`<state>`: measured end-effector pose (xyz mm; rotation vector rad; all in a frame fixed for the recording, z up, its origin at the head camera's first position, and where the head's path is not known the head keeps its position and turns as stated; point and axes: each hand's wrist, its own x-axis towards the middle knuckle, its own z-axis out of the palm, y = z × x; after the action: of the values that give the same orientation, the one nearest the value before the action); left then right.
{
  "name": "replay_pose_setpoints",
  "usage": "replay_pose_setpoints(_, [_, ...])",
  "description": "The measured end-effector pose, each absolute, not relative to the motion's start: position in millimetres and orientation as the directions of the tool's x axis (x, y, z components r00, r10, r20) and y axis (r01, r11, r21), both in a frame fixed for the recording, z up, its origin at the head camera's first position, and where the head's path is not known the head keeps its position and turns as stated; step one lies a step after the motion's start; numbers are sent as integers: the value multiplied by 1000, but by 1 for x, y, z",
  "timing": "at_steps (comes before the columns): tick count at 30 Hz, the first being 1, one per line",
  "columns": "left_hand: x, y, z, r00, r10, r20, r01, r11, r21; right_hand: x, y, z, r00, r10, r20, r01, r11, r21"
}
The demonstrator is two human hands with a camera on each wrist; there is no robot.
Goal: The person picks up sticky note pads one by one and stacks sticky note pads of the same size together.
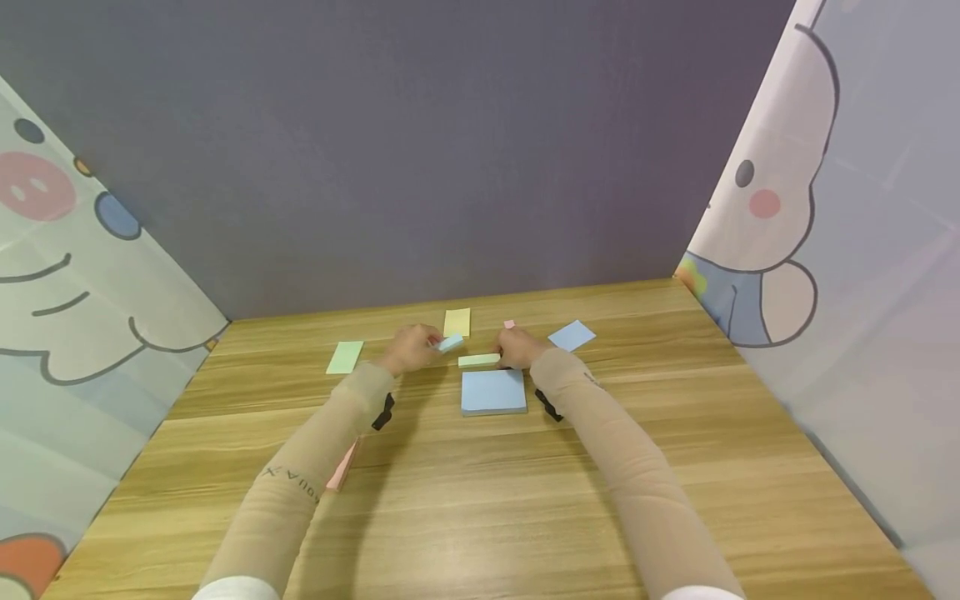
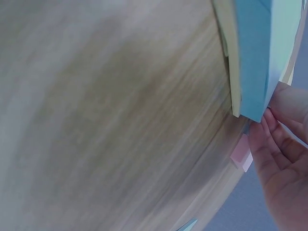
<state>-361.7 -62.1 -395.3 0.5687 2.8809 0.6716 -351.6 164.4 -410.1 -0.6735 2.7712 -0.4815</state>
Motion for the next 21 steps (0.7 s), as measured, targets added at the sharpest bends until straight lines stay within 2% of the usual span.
replay_pose_setpoints(21, [-359,-47,-394,-876,481,-33,428,808,406,-350,164,-407,-859,-480,-177,-391,840,-376])
